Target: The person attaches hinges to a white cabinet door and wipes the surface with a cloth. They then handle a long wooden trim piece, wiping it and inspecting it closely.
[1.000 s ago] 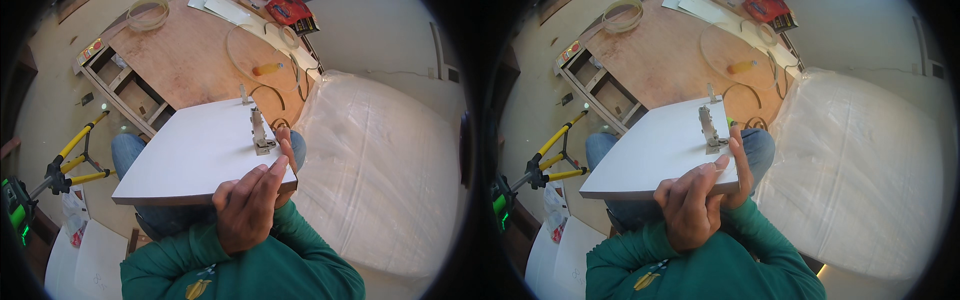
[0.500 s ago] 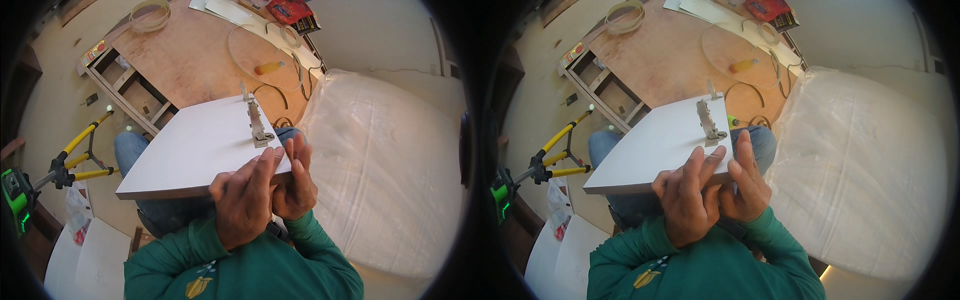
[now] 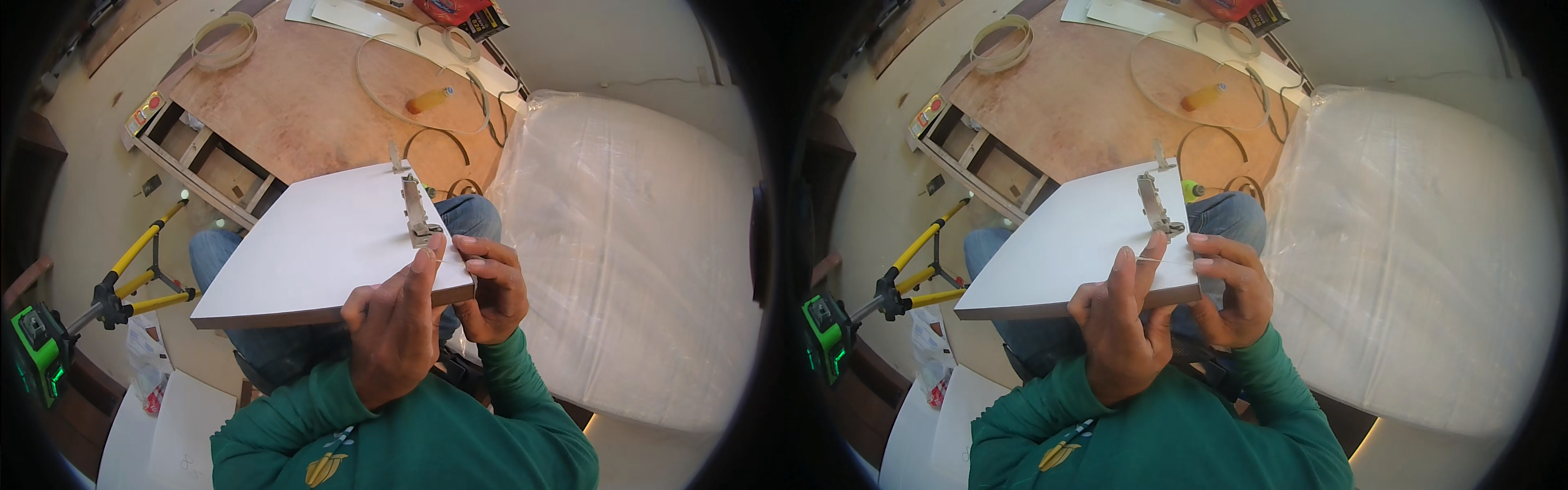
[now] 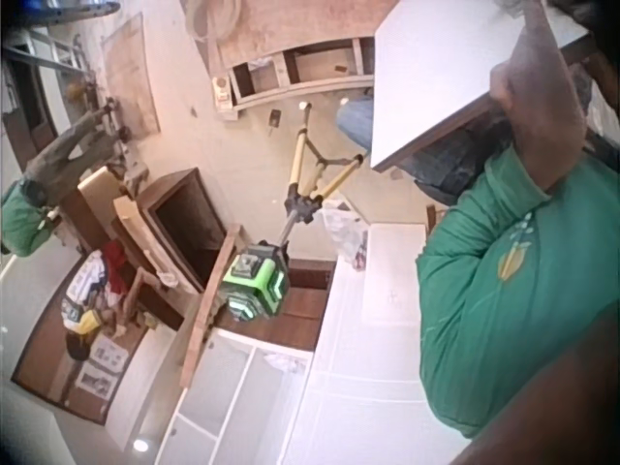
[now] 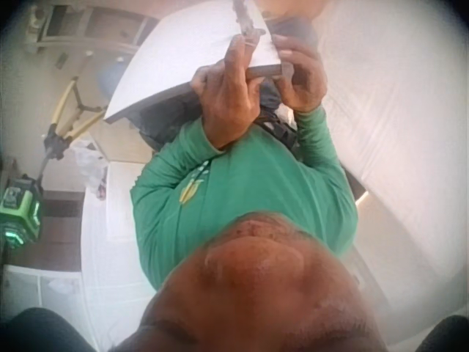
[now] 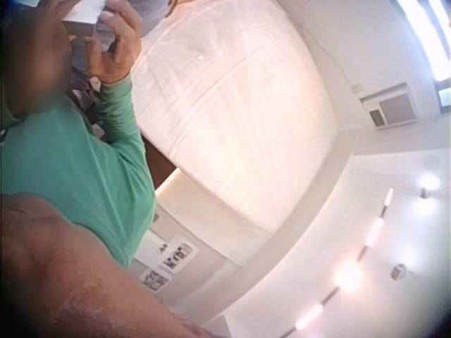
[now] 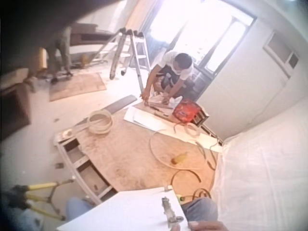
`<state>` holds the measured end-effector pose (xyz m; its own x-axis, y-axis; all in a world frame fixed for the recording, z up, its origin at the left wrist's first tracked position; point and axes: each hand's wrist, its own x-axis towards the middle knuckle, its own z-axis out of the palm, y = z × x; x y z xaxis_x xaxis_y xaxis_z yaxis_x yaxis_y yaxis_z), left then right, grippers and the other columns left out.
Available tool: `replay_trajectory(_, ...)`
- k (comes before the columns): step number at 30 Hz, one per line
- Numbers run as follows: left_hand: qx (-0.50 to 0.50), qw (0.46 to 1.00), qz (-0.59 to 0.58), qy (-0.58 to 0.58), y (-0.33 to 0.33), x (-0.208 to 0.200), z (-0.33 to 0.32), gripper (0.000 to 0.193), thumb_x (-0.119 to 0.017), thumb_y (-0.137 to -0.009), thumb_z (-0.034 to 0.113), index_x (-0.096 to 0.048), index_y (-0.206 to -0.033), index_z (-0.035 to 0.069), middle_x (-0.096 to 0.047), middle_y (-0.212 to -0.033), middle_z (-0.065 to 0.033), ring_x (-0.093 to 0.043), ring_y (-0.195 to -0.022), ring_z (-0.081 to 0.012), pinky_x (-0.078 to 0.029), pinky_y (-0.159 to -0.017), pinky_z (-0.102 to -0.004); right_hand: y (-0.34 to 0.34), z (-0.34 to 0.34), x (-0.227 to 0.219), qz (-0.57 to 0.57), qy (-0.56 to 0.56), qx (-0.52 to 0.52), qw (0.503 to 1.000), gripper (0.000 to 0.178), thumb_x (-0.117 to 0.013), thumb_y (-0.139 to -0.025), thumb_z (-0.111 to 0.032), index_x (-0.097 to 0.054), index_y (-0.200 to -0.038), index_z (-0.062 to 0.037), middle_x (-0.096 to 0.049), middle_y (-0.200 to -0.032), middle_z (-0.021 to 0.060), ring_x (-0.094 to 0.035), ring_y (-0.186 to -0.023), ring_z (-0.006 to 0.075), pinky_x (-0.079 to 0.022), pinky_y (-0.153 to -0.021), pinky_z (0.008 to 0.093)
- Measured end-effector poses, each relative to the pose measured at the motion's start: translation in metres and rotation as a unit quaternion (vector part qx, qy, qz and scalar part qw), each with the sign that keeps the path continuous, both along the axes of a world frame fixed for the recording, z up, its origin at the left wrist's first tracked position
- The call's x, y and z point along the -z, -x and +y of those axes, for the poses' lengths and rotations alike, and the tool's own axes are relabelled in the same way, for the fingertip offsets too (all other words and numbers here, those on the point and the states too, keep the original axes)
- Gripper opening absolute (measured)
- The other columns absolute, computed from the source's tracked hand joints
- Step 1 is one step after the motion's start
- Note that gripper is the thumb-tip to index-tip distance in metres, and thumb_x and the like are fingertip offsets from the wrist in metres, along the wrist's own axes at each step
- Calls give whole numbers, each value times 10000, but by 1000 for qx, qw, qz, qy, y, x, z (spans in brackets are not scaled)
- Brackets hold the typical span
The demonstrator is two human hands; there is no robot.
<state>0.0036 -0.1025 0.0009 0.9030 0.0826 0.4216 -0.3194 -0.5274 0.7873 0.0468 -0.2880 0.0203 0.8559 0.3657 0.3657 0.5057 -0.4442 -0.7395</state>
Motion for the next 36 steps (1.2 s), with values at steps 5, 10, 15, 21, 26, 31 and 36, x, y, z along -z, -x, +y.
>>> replay_trajectory(5,-4,1000,-7,-2,-4,0,3,762,-726,-968,77,-305,-1578,-96,-706,-1430,-135,-667,-1072,-159,-344,-959,-343,-16,-3,-7,-37,37,-34,998,308,-788,-914,-29,-647,-1188,-16,-706,-1236,215,-721,-1149,362,-595,-999,446)
replay_trajectory(10,-14,1000,-15,-10,-9,-2,7,745,-726,-975,91,-322,-1573,-93,-712,-1421,-131,-661,-1041,-170,-354,-966,-341,-28,1,-15,-57,65,-64,994,310,-772,-878,23,-650,-1160,-15,-717,-1204,201,-722,-1134,352,-596,-993,450)
replay_trajectory(15,-18,1000,-16,-14,-14,-4,8,728,-730,-977,100,-344,-1564,-89,-711,-1424,-129,-655,-1032,-170,-360,-974,-337,-38,6,-20,-89,88,-76,989,317,-773,-857,43,-648,-1142,-19,-727,-1198,181,-721,-1116,353,-596,-969,451)
replay_trajectory(21,-25,999,-16,-11,-14,-4,10,693,-722,-990,116,-374,-1557,-76,-711,-1424,-125,-651,-1026,-166,-365,-972,-335,-42,10,-19,-102,86,-87,987,309,-803,-859,7,-643,-1123,-18,-742,-1183,182,-720,-1107,356,-599,-951,444)
replay_trajectory(26,-28,999,-20,-15,-14,-5,14,669,-712,-1000,125,-386,-1549,-75,-715,-1417,-128,-660,-1058,-170,-365,-967,-336,-43,14,-18,-124,92,-91,984,312,-805,-862,2,-641,-1127,-12,-748,-1172,189,-720,-1098,362,-606,-940,440)
replay_trajectory(31,-22,1000,-3,-11,-13,-7,18,705,-710,-997,121,-340,-1560,-88,-700,-1428,-164,-674,-1128,-192,-354,-969,-341,-32,12,-10,-67,79,-35,994,448,-823,-851,-27,-597,-1238,-21,-676,-1276,223,-701,-1150,374,-610,-936,440)
replay_trajectory(36,-12,1000,2,-7,-7,-5,15,755,-712,-982,97,-290,-1576,-100,-671,-1437,-250,-674,-1173,-212,-332,-1014,-357,-20,15,3,-19,-46,-13,999,654,-864,-825,-114,-508,-1367,-32,-526,-1365,219,-649,-1239,354,-600,-982,429)
